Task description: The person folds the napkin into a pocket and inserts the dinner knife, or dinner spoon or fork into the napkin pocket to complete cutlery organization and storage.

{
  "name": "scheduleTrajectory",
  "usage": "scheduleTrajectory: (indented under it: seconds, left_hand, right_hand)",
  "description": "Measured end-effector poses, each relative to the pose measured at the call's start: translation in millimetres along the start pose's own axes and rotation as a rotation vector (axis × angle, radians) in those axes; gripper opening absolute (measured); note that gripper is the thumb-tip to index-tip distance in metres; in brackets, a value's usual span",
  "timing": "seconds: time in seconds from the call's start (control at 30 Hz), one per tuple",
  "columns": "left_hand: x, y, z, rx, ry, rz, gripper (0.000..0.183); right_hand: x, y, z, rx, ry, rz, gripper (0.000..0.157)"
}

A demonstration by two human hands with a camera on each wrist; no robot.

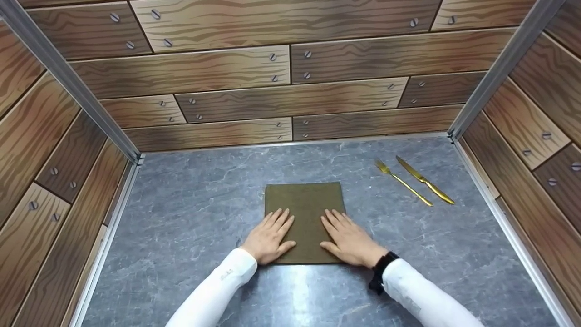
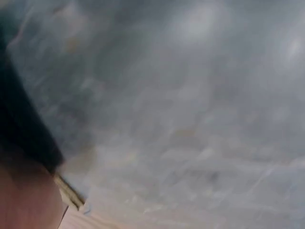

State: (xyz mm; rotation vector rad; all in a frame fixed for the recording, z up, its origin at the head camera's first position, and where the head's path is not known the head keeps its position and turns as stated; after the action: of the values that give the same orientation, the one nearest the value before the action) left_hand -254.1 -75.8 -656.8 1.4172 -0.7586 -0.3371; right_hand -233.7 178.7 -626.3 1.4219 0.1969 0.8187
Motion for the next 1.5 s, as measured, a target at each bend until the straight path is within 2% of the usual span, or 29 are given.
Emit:
scheduleTrajectory:
  seconds: [0.13, 0.27, 0.4, 0.5, 0.6, 0.83, 0.97, 1.2, 1.4, 1.5]
  left_hand:
    - [-7.5, 13.5, 8.3, 0.014, 0.011, -0.019, 0.073]
    - [-17.9, 28.9, 25.6, 0.008, 0.100, -0.036, 0.072]
    - [-25.5, 35.9, 41.8, 0.041, 0.200, -0.004, 0.073]
    - [-27.5, 36.3, 48.1, 0.067, 0.239, 0.038, 0.074]
    - [-28.0, 35.1, 50.5, 0.069, 0.257, 0.062, 0.074]
    - [-29.1, 33.1, 50.7, 0.088, 0.271, 0.063, 0.073]
    - [-29.9, 30.1, 52.0, 0.072, 0.282, 0.079, 0.074]
    - [-28.7, 32.1, 57.4, 0.027, 0.292, 0.067, 0.071]
    - [-18.6, 36.1, 61.5, -0.007, 0.310, 0.063, 0.068]
    - [-8.4, 38.9, 59.8, -0.016, 0.296, 0.025, 0.066]
  right_hand:
    - [17.5, 2.9, 12.6, -0.076, -0.035, 0.028, 0.067]
    - [34.9, 0.4, 27.0, -0.128, -0.029, 0.023, 0.060]
    - [48.2, -2.8, 39.8, -0.154, -0.026, 0.031, 0.057]
    - [56.8, -5.9, 45.7, -0.161, -0.053, 0.044, 0.055]
    - [63.5, -8.9, 49.3, -0.164, -0.090, 0.042, 0.055]
    - [69.9, -15.8, 55.3, -0.192, -0.137, 0.034, 0.056]
    - [71.9, -20.8, 57.0, -0.170, -0.129, 0.012, 0.057]
    - [76.9, -21.4, 57.6, -0.142, -0.092, -0.073, 0.054]
    - [76.2, -16.9, 48.4, -0.108, -0.121, -0.104, 0.051]
    - [73.8, -14.4, 39.8, -0.096, -0.164, -0.117, 0.050]
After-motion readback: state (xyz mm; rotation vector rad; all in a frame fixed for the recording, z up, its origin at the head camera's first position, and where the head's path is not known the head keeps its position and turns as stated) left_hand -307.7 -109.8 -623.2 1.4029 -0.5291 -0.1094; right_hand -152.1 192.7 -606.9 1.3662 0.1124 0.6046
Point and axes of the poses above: each hand's wrist, its own x-axis away from the middle knuckle, its own y-axis out of the back of the hand, z = x × y, the point moved 3 cm from there along -x, towards the middle knuckle, and after that the axes turned 15 degrees about z, right-handed, at the moved point
